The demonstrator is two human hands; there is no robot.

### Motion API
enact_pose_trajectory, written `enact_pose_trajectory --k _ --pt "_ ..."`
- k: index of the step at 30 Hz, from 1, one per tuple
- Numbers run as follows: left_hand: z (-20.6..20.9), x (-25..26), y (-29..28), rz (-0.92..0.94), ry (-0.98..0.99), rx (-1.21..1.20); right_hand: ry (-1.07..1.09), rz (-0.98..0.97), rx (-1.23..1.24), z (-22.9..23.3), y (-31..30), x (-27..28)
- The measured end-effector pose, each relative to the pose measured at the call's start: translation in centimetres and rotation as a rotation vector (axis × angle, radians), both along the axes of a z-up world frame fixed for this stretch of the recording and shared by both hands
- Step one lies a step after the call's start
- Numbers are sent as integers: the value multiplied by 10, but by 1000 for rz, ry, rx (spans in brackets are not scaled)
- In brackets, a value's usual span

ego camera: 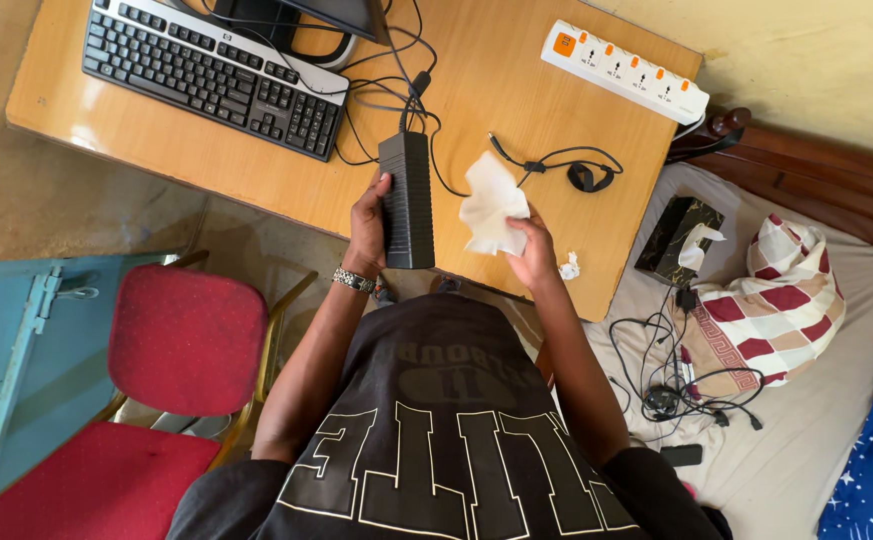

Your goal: The person wipes the underside of a laptop with a tissue, then repositions the keyboard and monitor on the desk. They then pick up a power adapter and repeatedly wipe its body and cables with tissue, turning the adapter over to clean different sides.

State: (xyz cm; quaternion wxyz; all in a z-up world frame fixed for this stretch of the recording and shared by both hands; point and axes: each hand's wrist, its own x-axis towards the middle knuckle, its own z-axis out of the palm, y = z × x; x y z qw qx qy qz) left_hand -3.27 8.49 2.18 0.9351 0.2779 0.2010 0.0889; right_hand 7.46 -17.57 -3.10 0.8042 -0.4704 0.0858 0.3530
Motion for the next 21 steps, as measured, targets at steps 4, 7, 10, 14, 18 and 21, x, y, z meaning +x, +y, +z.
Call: enact_pose_trajectory --k 4,7,10,14,18,21 --pt "-5 4 -12 -30 -17 12 -666 67 -370 70 20 -34" --pt "2 10 -19 -34 -21 66 -1098 56 -570 98 44 -56" --pt "10 13 -25 -36 -40 104 -1381 158 -623 116 57 -76" --pt "14 17 -30 1 -79 221 -1486 468 -536 144 54 -93" --pt "15 16 -33 -33 -44 379 -1595 547 -635 168 67 -80" --pt "15 18 -40 -56 -115 394 -1585 427 -623 174 80 -59"
